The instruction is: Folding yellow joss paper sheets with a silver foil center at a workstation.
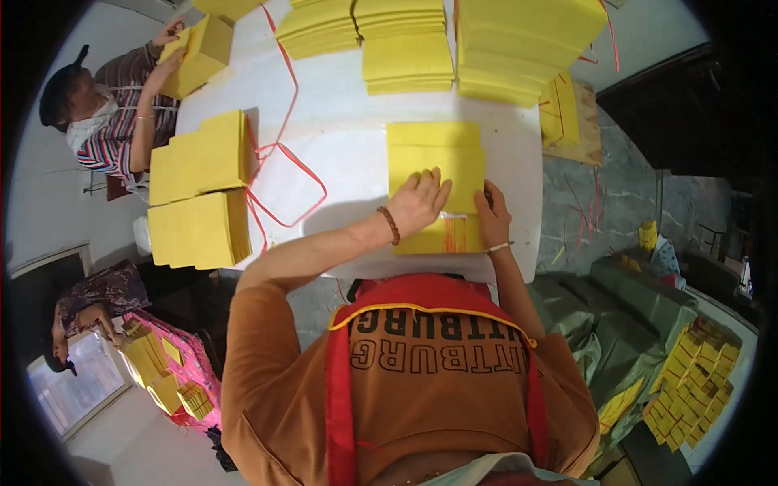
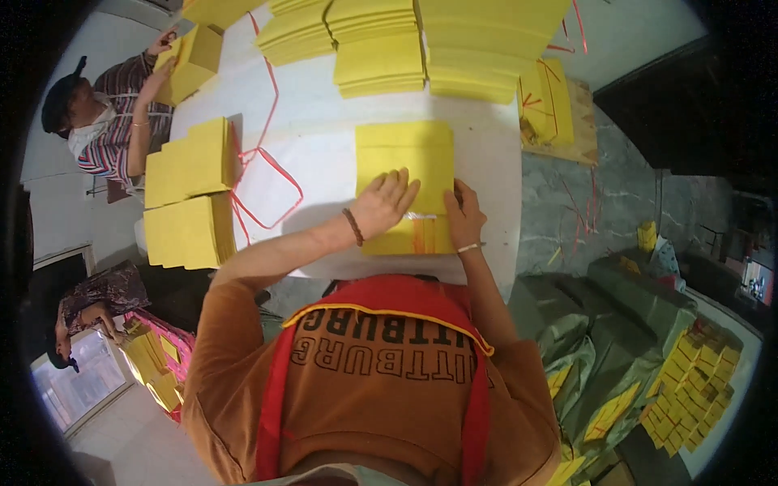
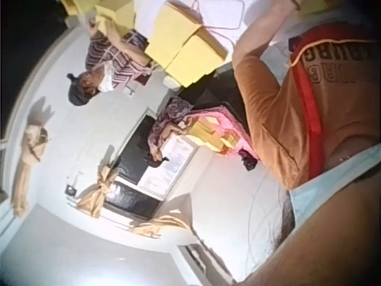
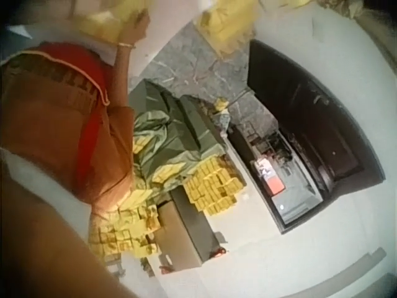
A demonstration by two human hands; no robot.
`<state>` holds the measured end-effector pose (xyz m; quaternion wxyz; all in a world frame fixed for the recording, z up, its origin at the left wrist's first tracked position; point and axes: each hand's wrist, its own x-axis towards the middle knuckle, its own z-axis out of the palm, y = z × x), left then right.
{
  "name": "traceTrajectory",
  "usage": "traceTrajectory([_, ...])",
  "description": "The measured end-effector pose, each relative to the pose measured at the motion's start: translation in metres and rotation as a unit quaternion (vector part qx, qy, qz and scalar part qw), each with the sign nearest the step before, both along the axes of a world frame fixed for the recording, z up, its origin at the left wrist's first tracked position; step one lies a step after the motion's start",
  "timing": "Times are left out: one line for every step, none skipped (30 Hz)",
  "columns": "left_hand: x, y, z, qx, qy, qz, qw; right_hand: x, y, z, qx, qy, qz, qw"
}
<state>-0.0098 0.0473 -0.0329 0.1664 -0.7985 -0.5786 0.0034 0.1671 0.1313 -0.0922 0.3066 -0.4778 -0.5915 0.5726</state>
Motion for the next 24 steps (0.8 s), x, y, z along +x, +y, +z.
traceTrajectory([-0.002, 0.0, 0.001, -0.01, -0.04, -0.013, 0.999, -0.001, 0.001, -0.002, -0.003, -0.001, 0.0, 1.0])
traceTrajectory([-0.008, 0.001, 0.001, -0.022, -0.08, -0.027, 0.996, -0.001, 0.002, -0.004, 0.001, 0.008, 0.0, 1.0])
traceTrajectory([-0.014, 0.007, 0.014, -0.05, -0.105, -0.03, 0.993, 0.001, 0.003, -0.005, -0.056, 0.066, -0.023, 0.996])
traceTrajectory([-0.023, 0.011, 0.029, -0.049, -0.102, -0.031, 0.993, 0.003, 0.001, -0.003, -0.114, 0.122, -0.044, 0.985])
traceTrajectory([-0.038, 0.016, 0.044, -0.04, -0.184, -0.004, 0.982, 0.005, -0.001, -0.002, -0.113, 0.124, -0.045, 0.985])
traceTrajectory([-0.054, 0.021, 0.06, -0.028, -0.266, 0.026, 0.963, 0.007, 0.0, 0.005, -0.088, 0.094, -0.018, 0.992])
traceTrajectory([-0.071, 0.027, 0.075, 0.027, -0.256, 0.06, 0.964, 0.008, 0.001, 0.009, -0.066, 0.063, 0.007, 0.996])
traceTrajectory([-0.089, 0.035, 0.084, 0.081, -0.247, 0.094, 0.961, 0.009, 0.001, 0.01, -0.066, 0.061, 0.007, 0.996])
traceTrajectory([-0.114, 0.049, 0.085, 0.138, -0.206, 0.098, 0.964, 0.008, 0.002, 0.011, -0.026, 0.02, 0.016, 0.999])
traceTrajectory([-0.137, 0.066, 0.081, 0.195, -0.164, 0.103, 0.962, 0.006, 0.002, 0.011, 0.013, -0.02, 0.026, 0.999])
traceTrajectory([-0.153, 0.082, 0.072, 0.183, -0.157, 0.115, 0.964, 0.006, 0.002, 0.008, 0.011, -0.022, 0.027, 0.999])
traceTrajectory([-0.166, 0.094, 0.061, 0.17, -0.15, 0.126, 0.966, 0.007, 0.004, 0.003, 0.006, -0.007, 0.032, 0.999])
traceTrajectory([-0.171, 0.106, 0.053, 0.168, -0.153, 0.125, 0.966, 0.007, 0.006, 0.001, 0.002, 0.007, 0.036, 0.999])
traceTrajectory([-0.173, 0.118, 0.043, 0.146, -0.133, 0.12, 0.973, 0.006, 0.006, -0.001, 0.0, 0.005, 0.034, 0.999])
traceTrajectory([-0.174, 0.129, 0.032, 0.123, -0.115, 0.116, 0.979, 0.005, 0.005, 0.001, 0.005, -0.002, 0.036, 0.999])
traceTrajectory([-0.175, 0.138, 0.023, 0.121, -0.117, 0.116, 0.979, 0.005, 0.005, 0.002, 0.01, -0.008, 0.038, 0.999])
traceTrajectory([-0.176, 0.146, 0.014, 0.113, -0.098, 0.102, 0.984, 0.005, 0.004, 0.003, 0.009, -0.011, 0.038, 0.999])
traceTrajectory([-0.175, 0.152, 0.007, 0.103, -0.078, 0.087, 0.988, 0.005, 0.003, 0.004, 0.016, -0.021, 0.038, 0.999])
traceTrajectory([-0.174, 0.154, 0.0, 0.071, -0.066, 0.091, 0.991, 0.005, 0.003, 0.004, 0.023, -0.032, 0.039, 0.998])
traceTrajectory([-0.176, 0.156, -0.005, 0.068, -0.068, 0.091, 0.991, 0.005, 0.005, 0.004, 0.02, -0.033, 0.039, 0.998])
traceTrajectory([-0.176, 0.156, -0.008, 0.061, -0.067, 0.078, 0.993, 0.006, 0.004, 0.005, 0.017, -0.032, 0.036, 0.999])
traceTrajectory([-0.177, 0.155, -0.01, 0.055, -0.065, 0.065, 0.994, 0.006, 0.004, 0.005, 0.014, -0.031, 0.034, 0.999])
traceTrajectory([-0.179, 0.154, -0.012, 0.051, -0.067, 0.065, 0.994, 0.006, 0.003, 0.006, 0.01, -0.033, 0.034, 0.999])
traceTrajectory([-0.181, 0.154, -0.013, 0.034, -0.069, 0.064, 0.995, 0.005, 0.004, 0.008, 0.014, -0.029, 0.035, 0.999])
